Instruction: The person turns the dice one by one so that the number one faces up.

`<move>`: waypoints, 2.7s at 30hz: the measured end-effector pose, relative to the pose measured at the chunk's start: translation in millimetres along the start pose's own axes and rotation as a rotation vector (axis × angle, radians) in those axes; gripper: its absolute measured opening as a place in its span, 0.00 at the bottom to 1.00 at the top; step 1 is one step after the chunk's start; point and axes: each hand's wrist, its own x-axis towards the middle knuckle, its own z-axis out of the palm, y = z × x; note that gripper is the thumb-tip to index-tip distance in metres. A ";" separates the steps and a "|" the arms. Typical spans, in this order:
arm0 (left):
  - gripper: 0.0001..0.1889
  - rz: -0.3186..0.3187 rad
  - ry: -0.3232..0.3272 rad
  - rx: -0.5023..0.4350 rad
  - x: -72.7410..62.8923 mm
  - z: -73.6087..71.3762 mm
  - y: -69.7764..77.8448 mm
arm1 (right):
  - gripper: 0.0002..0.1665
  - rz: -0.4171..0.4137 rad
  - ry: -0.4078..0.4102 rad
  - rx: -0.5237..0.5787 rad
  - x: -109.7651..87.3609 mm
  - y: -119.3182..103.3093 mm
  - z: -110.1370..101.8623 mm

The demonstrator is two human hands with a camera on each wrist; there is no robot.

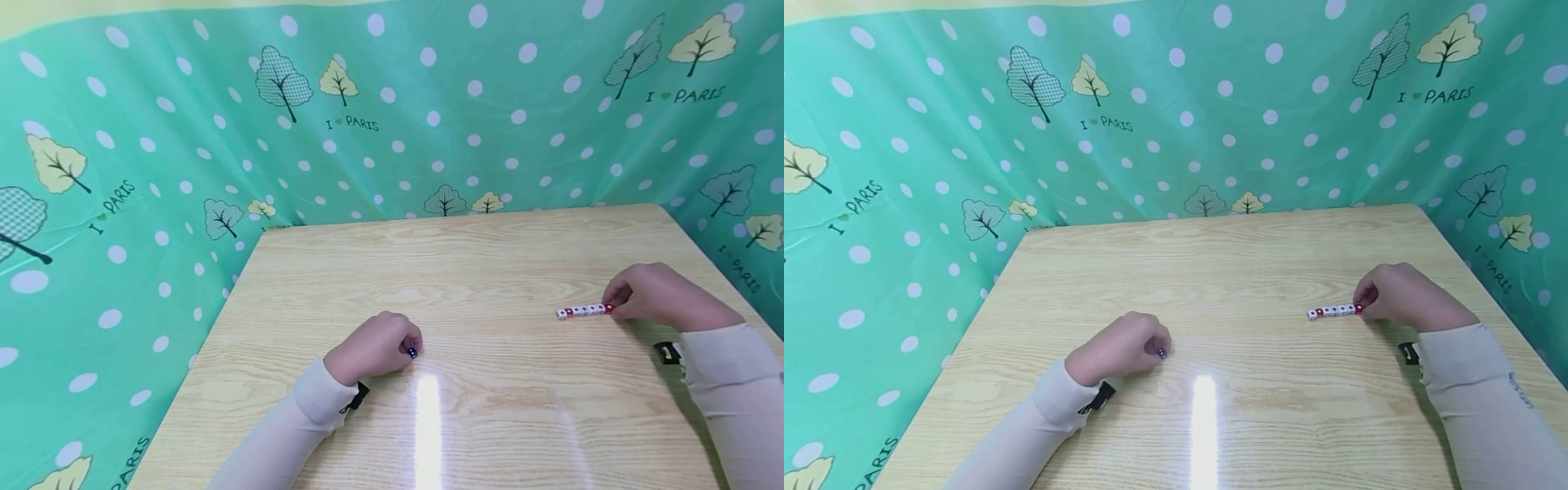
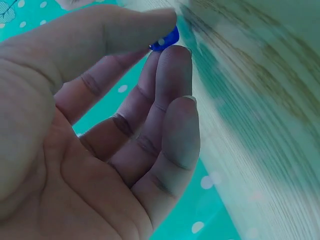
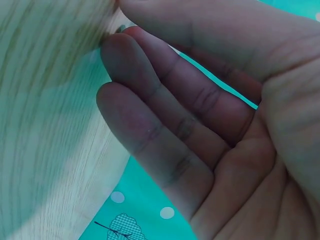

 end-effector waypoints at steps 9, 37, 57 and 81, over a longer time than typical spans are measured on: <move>0.13 -0.024 0.025 -0.042 0.3 -0.5 -1.0 | 0.09 0.004 0.003 0.013 -0.8 -0.2 -0.1; 0.14 -0.050 0.048 0.085 -0.2 0.6 1.5 | 0.10 0.002 0.007 0.001 -0.9 -1.3 -1.2; 0.06 -0.001 0.078 0.076 1.7 6.3 1.1 | 0.10 0.015 0.003 0.008 -2.0 -2.4 0.3; 0.03 -0.080 0.004 -0.032 1.9 1.7 -8.9 | 0.11 0.014 0.005 0.012 -2.5 -2.9 -0.6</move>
